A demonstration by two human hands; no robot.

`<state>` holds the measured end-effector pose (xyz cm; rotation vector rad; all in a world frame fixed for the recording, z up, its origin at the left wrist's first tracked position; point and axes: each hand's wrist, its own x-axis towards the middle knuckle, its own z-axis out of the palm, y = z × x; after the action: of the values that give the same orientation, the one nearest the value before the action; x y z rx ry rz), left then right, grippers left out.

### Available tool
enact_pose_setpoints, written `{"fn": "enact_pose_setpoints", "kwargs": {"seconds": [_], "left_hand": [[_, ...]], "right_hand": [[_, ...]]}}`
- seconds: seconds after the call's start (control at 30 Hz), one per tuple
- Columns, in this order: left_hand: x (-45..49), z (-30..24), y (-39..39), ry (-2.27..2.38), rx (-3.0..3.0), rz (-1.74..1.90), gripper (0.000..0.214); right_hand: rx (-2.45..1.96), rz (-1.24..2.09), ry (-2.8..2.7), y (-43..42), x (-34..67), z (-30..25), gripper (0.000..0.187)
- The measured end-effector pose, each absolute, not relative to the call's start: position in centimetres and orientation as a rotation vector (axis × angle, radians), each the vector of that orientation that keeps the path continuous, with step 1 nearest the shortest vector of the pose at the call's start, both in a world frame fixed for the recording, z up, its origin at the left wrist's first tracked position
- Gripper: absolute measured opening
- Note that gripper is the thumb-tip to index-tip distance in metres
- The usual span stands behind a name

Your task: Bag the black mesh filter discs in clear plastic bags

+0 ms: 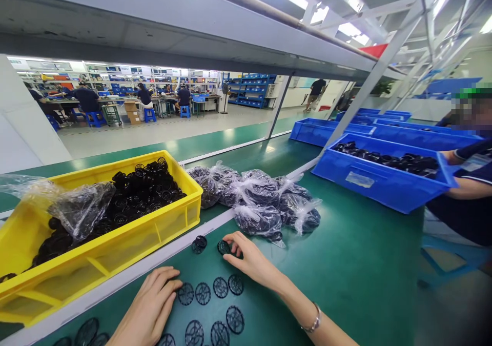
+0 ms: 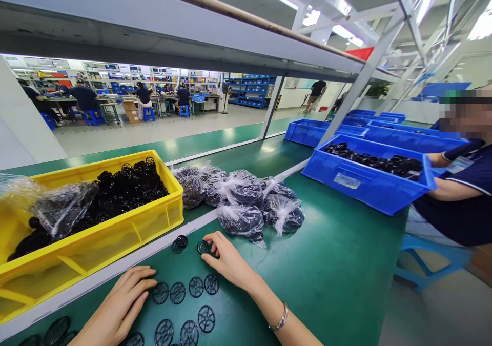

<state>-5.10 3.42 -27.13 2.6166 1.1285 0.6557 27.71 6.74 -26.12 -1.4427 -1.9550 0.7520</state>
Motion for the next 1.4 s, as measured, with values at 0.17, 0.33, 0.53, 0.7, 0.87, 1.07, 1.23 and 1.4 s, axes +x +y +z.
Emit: {"fn": "enact_pose_setpoints", "kwargs": {"seconds": [0.17,0.33,0.53,0.7,0.87,1.07,1.23,1.4], "left_hand": [[-5.0,-27.0,4.0,1.123,2.624,0.649,0.037],[-3.0,-25.5,6.0,1.097,2.617,0.661,0.046],[2.0,-23.8,10.5,1.151,2.661,0.424,0.053],[3.9,-24.4,13.0,1.141,2.716,0.223,0.060],[4.0,-24.7,13.3,1.095,2.754,0.180,0.029],[3.8,-24.4,12.9,1.097,2.776,0.175,0.019],[3.7,-24.4,12.9,1.091,2.778,0.171,0.020],[3.5,-24.2,12.8,1.083,2.739,0.238,0.023]], "right_hand": [[-1.447,0.826,-1.911,7.4,27.9,-27.0,0.026],[-1.456,0.896,-1.883,7.9,28.3,-27.3,0.029],[-1.439,0.980,-1.853,8.4,28.7,-27.3,0.033],[-1.431,0.981,-1.849,8.4,28.7,-27.0,0.032],[-1.451,0.963,-1.861,8.2,28.6,-26.7,0.032],[-1.431,0.942,-1.866,8.0,28.5,-26.8,0.030],[-1.413,0.933,-1.860,8.1,28.5,-27.1,0.029],[-1.420,0.911,-1.864,8.1,28.5,-27.4,0.030]]}}
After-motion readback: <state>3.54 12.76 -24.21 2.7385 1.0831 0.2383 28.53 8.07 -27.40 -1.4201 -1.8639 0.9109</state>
